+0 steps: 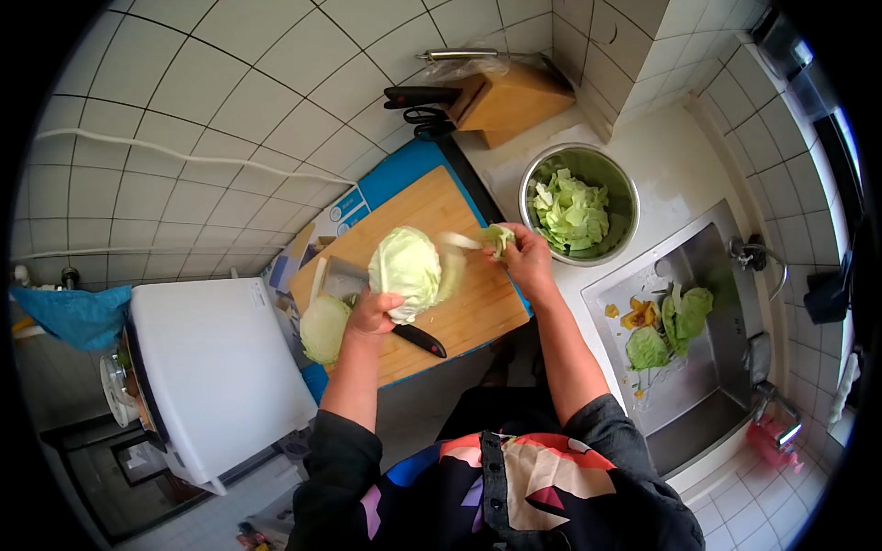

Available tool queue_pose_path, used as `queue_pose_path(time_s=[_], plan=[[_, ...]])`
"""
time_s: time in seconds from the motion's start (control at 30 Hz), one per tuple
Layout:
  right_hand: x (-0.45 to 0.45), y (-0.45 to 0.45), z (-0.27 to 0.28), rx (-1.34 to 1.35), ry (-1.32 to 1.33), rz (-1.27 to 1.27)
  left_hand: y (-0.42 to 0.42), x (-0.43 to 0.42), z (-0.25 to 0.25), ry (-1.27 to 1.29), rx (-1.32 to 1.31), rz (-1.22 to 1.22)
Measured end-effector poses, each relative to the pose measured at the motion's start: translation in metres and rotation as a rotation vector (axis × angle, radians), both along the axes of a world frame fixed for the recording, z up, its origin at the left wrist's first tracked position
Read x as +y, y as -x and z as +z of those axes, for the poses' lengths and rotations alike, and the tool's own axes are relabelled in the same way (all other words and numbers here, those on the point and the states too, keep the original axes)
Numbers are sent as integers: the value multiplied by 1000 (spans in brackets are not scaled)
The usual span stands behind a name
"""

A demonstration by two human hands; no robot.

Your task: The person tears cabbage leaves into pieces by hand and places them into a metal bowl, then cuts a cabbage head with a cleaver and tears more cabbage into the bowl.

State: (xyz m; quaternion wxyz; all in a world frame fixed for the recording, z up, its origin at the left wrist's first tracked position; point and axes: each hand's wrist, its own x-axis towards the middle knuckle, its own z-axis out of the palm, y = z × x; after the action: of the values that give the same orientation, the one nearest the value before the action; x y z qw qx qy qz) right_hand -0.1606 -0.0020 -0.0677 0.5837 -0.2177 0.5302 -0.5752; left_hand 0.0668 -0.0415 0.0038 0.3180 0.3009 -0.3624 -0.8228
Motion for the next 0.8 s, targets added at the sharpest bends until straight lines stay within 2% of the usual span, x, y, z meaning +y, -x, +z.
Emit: queue_pose_path(time_s=[0.1, 0.17, 0.27, 0.3, 0.37, 0.4, 0.47, 0.5, 0.53, 0.67, 0.77, 0.8], plan=[[-3, 10, 6, -43, 44, -105, -14, -1, 0, 88, -102, -16], [-5, 15, 20, -59, 69, -85, -15, -7, -3, 431, -419, -44], [-5, 14, 34, -55, 90, 77, -12, -10, -5, 459, -469, -83], [-5, 10, 29, -52, 90, 75, -12, -8, -8, 459, -466, -84], [-5, -3, 13, -47, 38, 172, -14, -1, -16, 282, -337, -8], [-5, -8, 16, -61, -5, 251, -16, 2, -19, 280, -336, -7], [-4, -22, 22, -101, -19, 294, -22, 6, -22, 89, -241, 12], [-2, -29, 24, -142, -33, 333, -20, 7, -20, 89, -244, 15], [0, -37, 16, -133, 92, 383, -16, 9, -18, 77, -210, 25], [-2, -41, 15, -187, 163, 401, -6, 10, -11, 94, -134, 32], [-2, -39, 14, -112, 142, 380, -2, 11, -9, 148, -87, 52], [-3, -37, 10, 74, 109, 342, 3, 12, -6, 146, -86, 51]])
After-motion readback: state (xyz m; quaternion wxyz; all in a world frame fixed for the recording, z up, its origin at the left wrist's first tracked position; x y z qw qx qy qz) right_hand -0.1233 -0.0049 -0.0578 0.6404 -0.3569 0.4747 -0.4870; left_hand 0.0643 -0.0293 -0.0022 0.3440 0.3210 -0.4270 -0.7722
